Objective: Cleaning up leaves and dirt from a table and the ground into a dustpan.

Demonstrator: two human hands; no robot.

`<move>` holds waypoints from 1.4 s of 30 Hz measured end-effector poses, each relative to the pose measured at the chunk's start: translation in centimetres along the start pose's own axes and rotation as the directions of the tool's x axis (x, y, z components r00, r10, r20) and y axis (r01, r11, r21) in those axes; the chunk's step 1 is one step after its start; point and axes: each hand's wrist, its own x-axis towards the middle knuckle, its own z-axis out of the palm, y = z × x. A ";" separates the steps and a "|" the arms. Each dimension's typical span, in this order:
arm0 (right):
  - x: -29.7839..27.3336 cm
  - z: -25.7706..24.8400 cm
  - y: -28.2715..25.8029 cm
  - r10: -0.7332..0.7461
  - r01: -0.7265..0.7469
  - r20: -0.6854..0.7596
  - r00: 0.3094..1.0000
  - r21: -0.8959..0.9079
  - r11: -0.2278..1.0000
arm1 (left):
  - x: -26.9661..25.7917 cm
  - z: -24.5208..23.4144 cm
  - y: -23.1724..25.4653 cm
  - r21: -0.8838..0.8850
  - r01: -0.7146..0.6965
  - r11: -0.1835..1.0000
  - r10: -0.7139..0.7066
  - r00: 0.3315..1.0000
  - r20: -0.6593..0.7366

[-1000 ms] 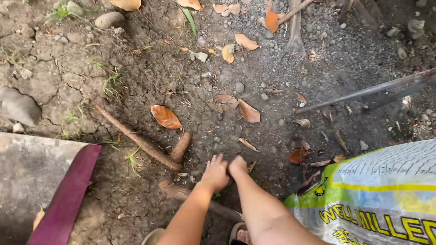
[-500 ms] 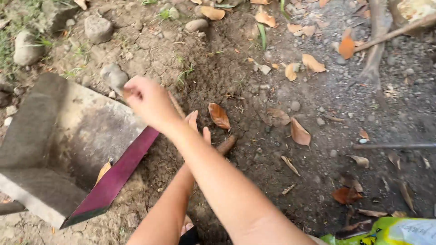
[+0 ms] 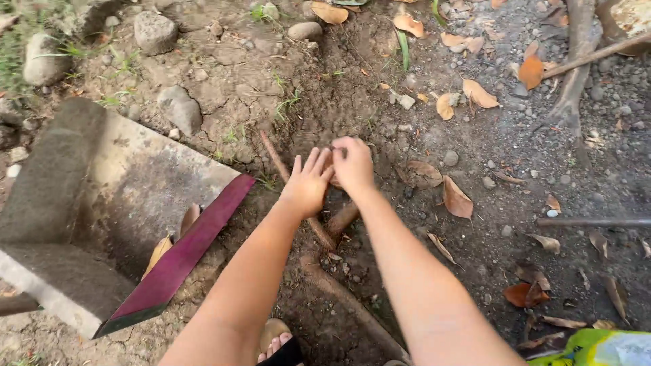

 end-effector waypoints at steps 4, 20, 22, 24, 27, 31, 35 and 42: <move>-2.9 -6.8 11.8 0.212 -0.126 0.114 0.971 -0.511 0.850 | 2.0 -0.5 3.1 0.213 -0.064 0.975 -0.009 0.946 0.325; -0.8 -11.3 14.4 0.570 -0.182 0.285 0.771 -0.759 0.625 | 5.9 2.8 3.1 0.551 -0.216 0.806 0.056 0.955 0.292; -0.3 -10.9 14.3 0.509 -0.107 0.280 0.814 -0.789 0.605 | 6.3 4.5 2.4 0.438 -0.166 0.884 0.101 0.981 0.168; 0.4 -10.4 15.7 0.520 -0.110 0.290 0.803 -0.786 0.609 | 6.0 4.9 2.2 0.397 -0.147 0.906 0.109 0.987 0.117; 0.8 -9.5 17.4 0.512 -0.113 0.280 0.812 -0.785 0.610 | 5.7 4.3 2.4 0.343 -0.106 0.933 0.100 0.994 0.035; 1.9 -8.1 15.1 0.394 -0.087 0.263 0.881 -0.728 0.680 | 5.2 4.4 1.3 0.131 0.039 0.991 -0.027 0.995 -0.093; 5.2 -3.9 9.1 0.177 -0.081 0.235 0.956 -0.370 0.926 | 4.9 -0.1 -1.0 -0.187 0.168 0.968 -0.205 0.959 -0.198; 7.8 7.7 -13.1 -0.055 -0.168 0.432 0.900 0.460 0.872 | -2.1 -14.2 -14.2 -0.340 0.389 0.856 -0.469 0.861 -0.196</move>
